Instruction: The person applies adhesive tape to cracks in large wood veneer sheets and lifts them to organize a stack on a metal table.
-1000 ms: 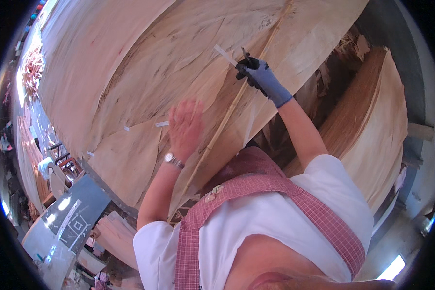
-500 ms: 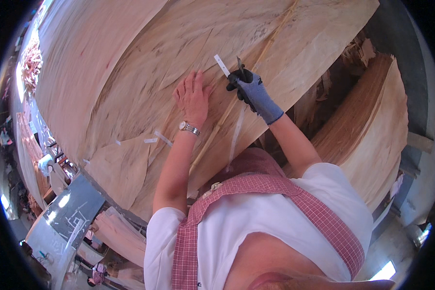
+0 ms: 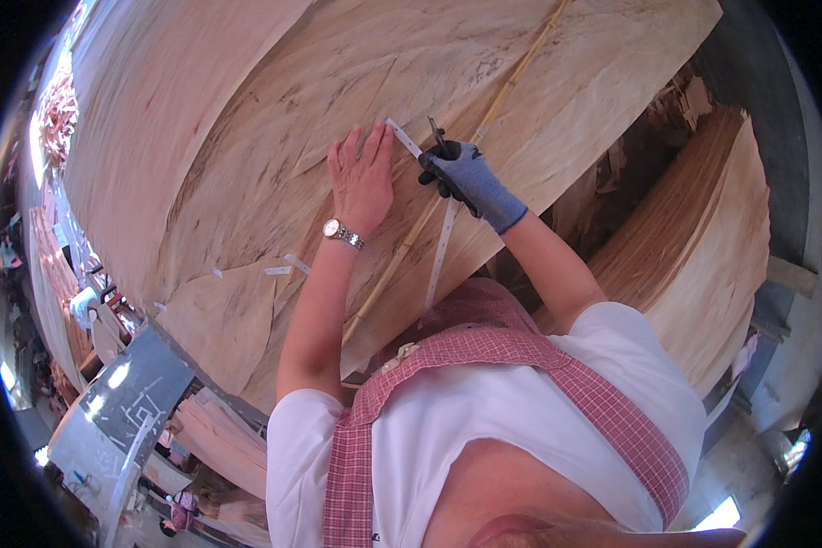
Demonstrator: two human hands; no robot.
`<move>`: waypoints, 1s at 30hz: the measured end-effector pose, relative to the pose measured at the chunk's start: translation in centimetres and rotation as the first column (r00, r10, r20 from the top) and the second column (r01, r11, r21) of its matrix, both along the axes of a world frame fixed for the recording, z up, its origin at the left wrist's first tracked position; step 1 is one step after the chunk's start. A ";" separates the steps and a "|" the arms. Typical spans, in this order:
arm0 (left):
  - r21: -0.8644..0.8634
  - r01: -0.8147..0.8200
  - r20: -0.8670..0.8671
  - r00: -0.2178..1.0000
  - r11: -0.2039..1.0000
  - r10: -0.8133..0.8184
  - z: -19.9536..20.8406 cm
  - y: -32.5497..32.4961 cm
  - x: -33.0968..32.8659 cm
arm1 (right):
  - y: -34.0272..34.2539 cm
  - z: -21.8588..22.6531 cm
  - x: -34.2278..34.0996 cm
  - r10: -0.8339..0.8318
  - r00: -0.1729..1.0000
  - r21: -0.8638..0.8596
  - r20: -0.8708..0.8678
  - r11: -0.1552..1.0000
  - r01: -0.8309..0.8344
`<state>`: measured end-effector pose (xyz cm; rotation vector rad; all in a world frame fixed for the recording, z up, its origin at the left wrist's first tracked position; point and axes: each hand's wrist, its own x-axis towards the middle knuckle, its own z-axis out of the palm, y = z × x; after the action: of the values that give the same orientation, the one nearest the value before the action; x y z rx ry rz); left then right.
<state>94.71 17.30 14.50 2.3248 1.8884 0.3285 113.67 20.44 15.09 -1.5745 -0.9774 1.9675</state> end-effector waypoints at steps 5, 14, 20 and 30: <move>0.052 -0.015 -0.015 1.000 0.999 0.015 -1.1 0.7 -0.1 | 0.0 -0.3 0.0 0.003 1.000 -0.010 0.009 1.000 -0.003; 0.238 0.002 -0.016 1.000 0.971 0.001 -1.2 1.7 0.3 | 0.2 1.0 0.1 0.016 0.999 -0.018 0.050 1.000 -0.015; 0.274 0.152 -0.049 0.988 0.950 -0.144 -1.7 1.5 0.4 | 0.1 0.0 0.3 0.013 1.000 0.004 0.005 1.000 -0.013; 0.262 0.160 -0.045 0.987 0.952 -0.153 -2.3 1.6 0.4 | 1.8 2.2 1.4 0.253 0.931 0.147 0.263 0.943 -0.297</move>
<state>95.12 18.88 12.20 2.6413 1.7490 0.5681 115.07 22.25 17.26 -1.6701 -1.5090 1.8210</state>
